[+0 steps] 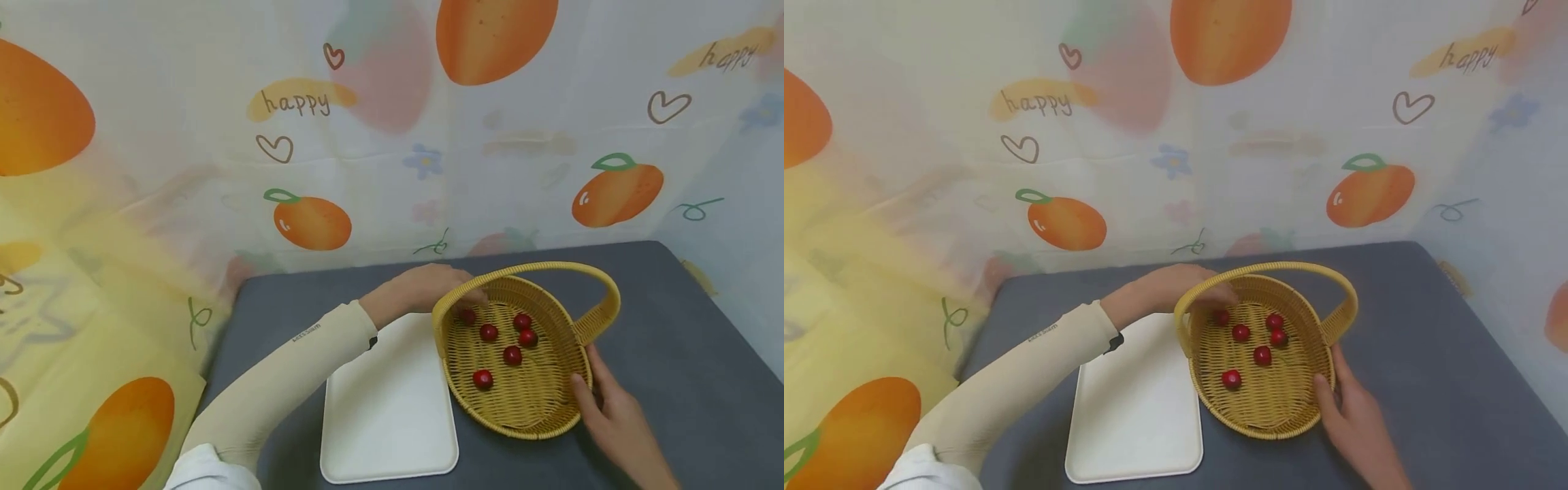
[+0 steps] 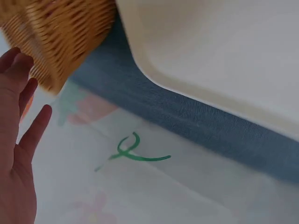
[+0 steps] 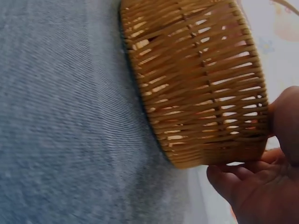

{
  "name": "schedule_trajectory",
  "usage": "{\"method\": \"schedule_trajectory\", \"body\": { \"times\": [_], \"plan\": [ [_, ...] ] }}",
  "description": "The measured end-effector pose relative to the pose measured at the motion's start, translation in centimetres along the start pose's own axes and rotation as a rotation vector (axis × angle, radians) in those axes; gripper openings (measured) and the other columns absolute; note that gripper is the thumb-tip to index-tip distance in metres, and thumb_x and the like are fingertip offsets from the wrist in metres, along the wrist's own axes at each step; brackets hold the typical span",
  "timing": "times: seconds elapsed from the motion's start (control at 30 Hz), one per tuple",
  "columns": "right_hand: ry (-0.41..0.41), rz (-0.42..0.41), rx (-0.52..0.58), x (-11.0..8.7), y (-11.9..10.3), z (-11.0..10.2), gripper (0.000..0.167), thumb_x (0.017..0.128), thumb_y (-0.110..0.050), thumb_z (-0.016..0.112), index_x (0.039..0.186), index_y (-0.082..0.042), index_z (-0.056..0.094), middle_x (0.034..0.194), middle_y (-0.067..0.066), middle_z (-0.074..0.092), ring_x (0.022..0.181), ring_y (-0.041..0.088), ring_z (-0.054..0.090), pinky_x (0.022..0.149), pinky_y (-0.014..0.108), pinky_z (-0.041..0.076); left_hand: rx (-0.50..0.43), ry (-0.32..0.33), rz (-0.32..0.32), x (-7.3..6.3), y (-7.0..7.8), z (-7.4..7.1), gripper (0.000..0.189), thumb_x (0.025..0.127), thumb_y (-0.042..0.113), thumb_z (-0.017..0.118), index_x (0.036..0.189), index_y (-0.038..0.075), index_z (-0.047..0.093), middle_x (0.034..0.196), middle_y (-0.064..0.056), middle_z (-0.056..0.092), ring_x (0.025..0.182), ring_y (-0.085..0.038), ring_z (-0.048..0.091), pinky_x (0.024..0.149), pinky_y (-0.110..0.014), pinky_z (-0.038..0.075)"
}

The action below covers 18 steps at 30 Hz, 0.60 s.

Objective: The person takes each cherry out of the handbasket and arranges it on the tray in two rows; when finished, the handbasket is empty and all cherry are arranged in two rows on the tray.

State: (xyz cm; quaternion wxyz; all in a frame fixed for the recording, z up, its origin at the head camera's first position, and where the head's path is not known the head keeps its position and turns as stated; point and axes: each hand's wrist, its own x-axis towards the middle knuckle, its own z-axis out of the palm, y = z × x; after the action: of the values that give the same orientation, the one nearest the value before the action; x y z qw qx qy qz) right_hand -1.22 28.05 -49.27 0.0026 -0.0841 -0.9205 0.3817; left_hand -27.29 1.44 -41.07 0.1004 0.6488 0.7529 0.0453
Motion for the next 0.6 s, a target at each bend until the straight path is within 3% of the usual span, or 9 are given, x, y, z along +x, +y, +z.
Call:
{"method": "schedule_trajectory", "body": {
  "times": [0.07, 0.13, 0.23, 0.3, 0.43, 0.53, 0.6],
  "plan": [
    [0.013, -0.015, 0.024, 0.2, 0.1, 0.2, 0.073, 0.114, -0.04, 0.044, 0.17, -0.015, 0.005, 0.169, 0.031, 0.023, 0.142, 0.055, 0.043, 0.092, 0.019, 0.05, 0.081, -0.018, 0.072, 0.8, -0.1, 0.3, 0.025, 0.107, 0.015, 0.063, 0.129, 0.023, 0.073, 0.126, 0.007, 0.073, 0.107, -0.009, 0.067, 0.094, -0.03, 0.053],
    [0.013, -0.013, 0.05, 0.2, 0.2, 0.4, 0.072, 0.115, -0.038, 0.043, 0.17, -0.013, 0.005, 0.169, 0.031, 0.022, 0.143, 0.055, 0.042, 0.082, 0.006, 0.04, 0.162, -0.056, 0.104, 1.6, -0.1, 0.6, 0.021, 0.105, 0.012, 0.067, 0.121, 0.021, 0.076, 0.121, 0.008, 0.074, 0.103, -0.009, 0.068, 0.1, -0.032, 0.051],
    [0.014, -0.002, 0.089, 0.2, 0.4, 0.6, 0.071, 0.115, -0.038, 0.042, 0.17, -0.011, 0.005, 0.167, 0.034, 0.023, 0.142, 0.055, 0.043, 0.079, 0.001, 0.036, 0.265, -0.135, 0.09, 2.5, 0.3, 0.8, 0.016, 0.104, 0.013, 0.067, 0.111, 0.022, 0.078, 0.121, 0.011, 0.074, 0.121, -0.011, 0.065, 0.118, -0.039, 0.038],
    [0.03, -0.007, 0.1, 0.2, 0.5, 0.7, 0.07, 0.115, -0.036, 0.042, 0.169, -0.009, 0.007, 0.166, 0.035, 0.026, 0.141, 0.055, 0.044, 0.081, 0.0, 0.035, 0.321, -0.192, 0.068, 3.0, 0.5, 0.9, 0.015, 0.105, 0.014, 0.064, 0.104, 0.022, 0.077, 0.112, 0.012, 0.072, 0.113, -0.011, 0.064, 0.119, -0.039, 0.035],
    [0.057, -0.025, 0.128, 0.1, 0.6, 0.7, 0.069, 0.115, -0.033, 0.044, 0.169, -0.006, 0.011, 0.163, 0.036, 0.03, 0.139, 0.052, 0.048, 0.083, -0.001, 0.037, 0.366, -0.246, 0.074, 4.0, 0.7, 0.9, 0.018, 0.106, 0.014, 0.062, 0.096, 0.019, 0.076, 0.092, 0.01, 0.064, 0.084, -0.01, 0.052, 0.097, -0.029, 0.043],
    [0.063, -0.021, 0.138, 0.1, 0.6, 0.8, 0.068, 0.115, -0.033, 0.044, 0.169, -0.007, 0.012, 0.16, 0.037, 0.036, 0.133, 0.047, 0.054, 0.08, 0.005, 0.044, 0.281, -0.249, 0.02, 4.4, 0.8, 0.8, 0.021, 0.105, 0.019, 0.063, 0.091, 0.015, 0.077, 0.08, 0.01, 0.057, 0.072, -0.009, 0.044, 0.075, -0.025, 0.041],
    [0.068, -0.021, 0.135, 0.0, 0.6, 0.9, 0.068, 0.115, -0.032, 0.044, 0.169, -0.006, 0.013, 0.159, 0.038, 0.038, 0.129, 0.045, 0.057, 0.079, 0.009, 0.048, 0.131, -0.26, -0.097, 4.4, 1.0, 0.7, 0.022, 0.102, 0.023, 0.063, 0.087, 0.01, 0.074, 0.073, 0.009, 0.051, 0.066, -0.008, 0.04, 0.065, -0.024, 0.037]
  ]
}}
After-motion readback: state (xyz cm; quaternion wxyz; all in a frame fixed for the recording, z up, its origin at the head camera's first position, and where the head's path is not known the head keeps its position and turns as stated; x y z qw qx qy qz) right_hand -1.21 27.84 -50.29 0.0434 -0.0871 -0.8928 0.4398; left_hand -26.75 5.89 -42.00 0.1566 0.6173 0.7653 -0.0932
